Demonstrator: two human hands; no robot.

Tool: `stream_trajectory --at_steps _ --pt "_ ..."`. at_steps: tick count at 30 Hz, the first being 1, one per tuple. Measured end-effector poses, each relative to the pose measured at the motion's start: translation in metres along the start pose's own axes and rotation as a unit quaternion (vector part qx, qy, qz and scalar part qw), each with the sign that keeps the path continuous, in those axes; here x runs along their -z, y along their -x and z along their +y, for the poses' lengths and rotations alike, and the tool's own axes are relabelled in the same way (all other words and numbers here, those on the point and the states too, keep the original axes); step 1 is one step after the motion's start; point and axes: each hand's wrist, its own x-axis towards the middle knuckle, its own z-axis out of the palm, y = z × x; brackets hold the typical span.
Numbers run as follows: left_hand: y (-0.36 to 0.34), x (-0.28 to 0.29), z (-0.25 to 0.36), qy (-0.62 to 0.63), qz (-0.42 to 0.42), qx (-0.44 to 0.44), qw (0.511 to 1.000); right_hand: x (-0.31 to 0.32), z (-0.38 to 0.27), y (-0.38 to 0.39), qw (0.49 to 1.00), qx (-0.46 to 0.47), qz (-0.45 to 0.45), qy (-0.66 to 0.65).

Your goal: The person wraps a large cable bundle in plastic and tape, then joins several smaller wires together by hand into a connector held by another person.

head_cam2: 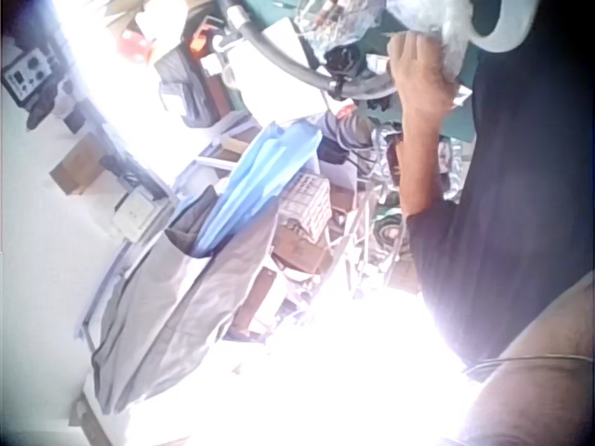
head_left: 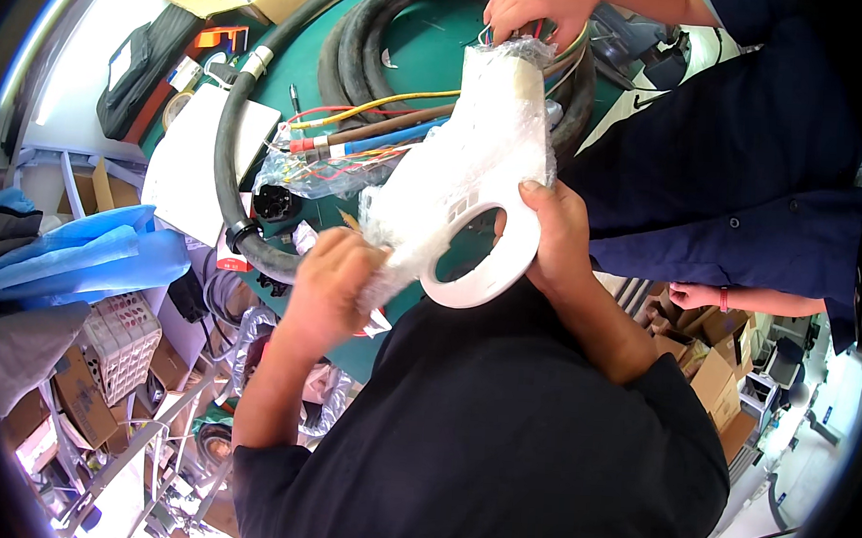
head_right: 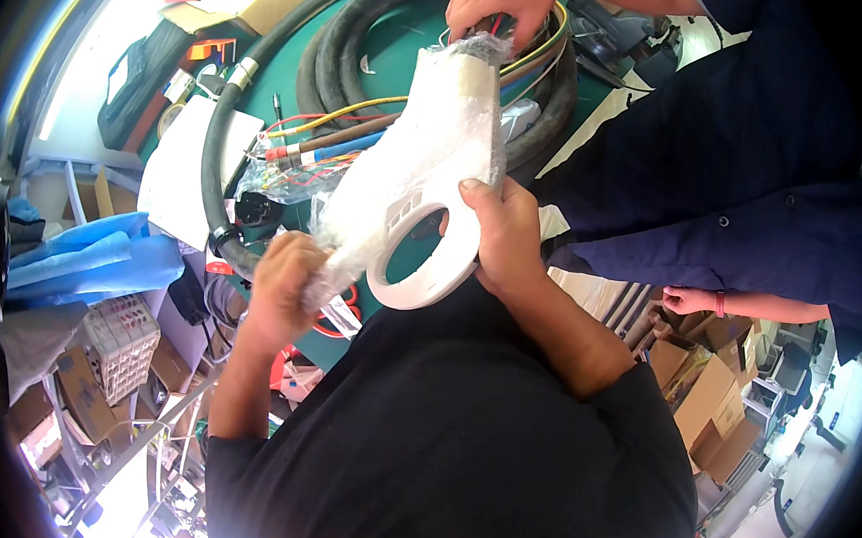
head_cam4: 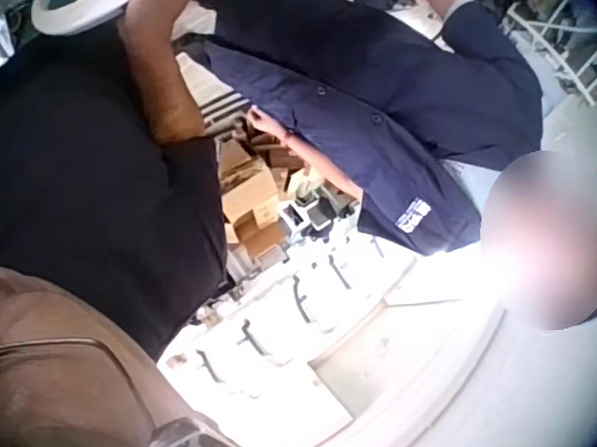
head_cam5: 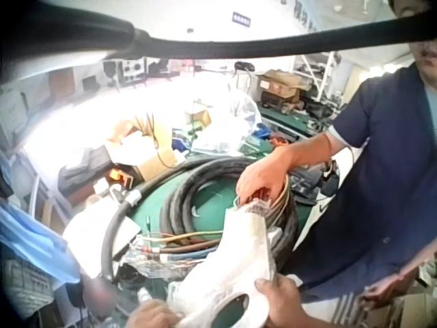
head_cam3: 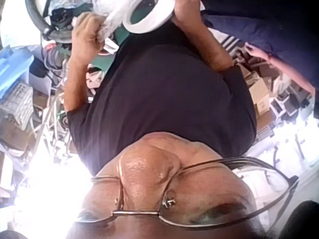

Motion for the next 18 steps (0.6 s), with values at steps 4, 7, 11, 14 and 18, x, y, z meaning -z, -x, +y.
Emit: stream_trajectory --at_steps 4,7,11,14,18 --pt "0.002 -0.029 0.021 -0.039 -0.017 0.048 0.998 0.002 -0.001 -0.004 1.0 0.017 -0.002 0.014" --pt "-0.014 -0.053 0.01 -0.087 0.061 0.053 0.993 0.002 -0.003 -0.007 0.998 0.05 -0.004 0.027" --pt "-0.032 -0.069 -0.002 -0.103 0.145 0.087 0.98 0.0 -0.013 -0.016 0.993 0.073 0.013 0.091" --pt "-0.045 -0.068 0.001 -0.1 0.071 0.155 0.98 0.011 -0.009 -0.031 0.959 0.17 0.037 0.223" --pt "-0.05 -0.079 -0.001 -0.129 0.041 0.17 0.976 0.032 -0.039 -0.021 0.866 0.126 0.051 0.481"
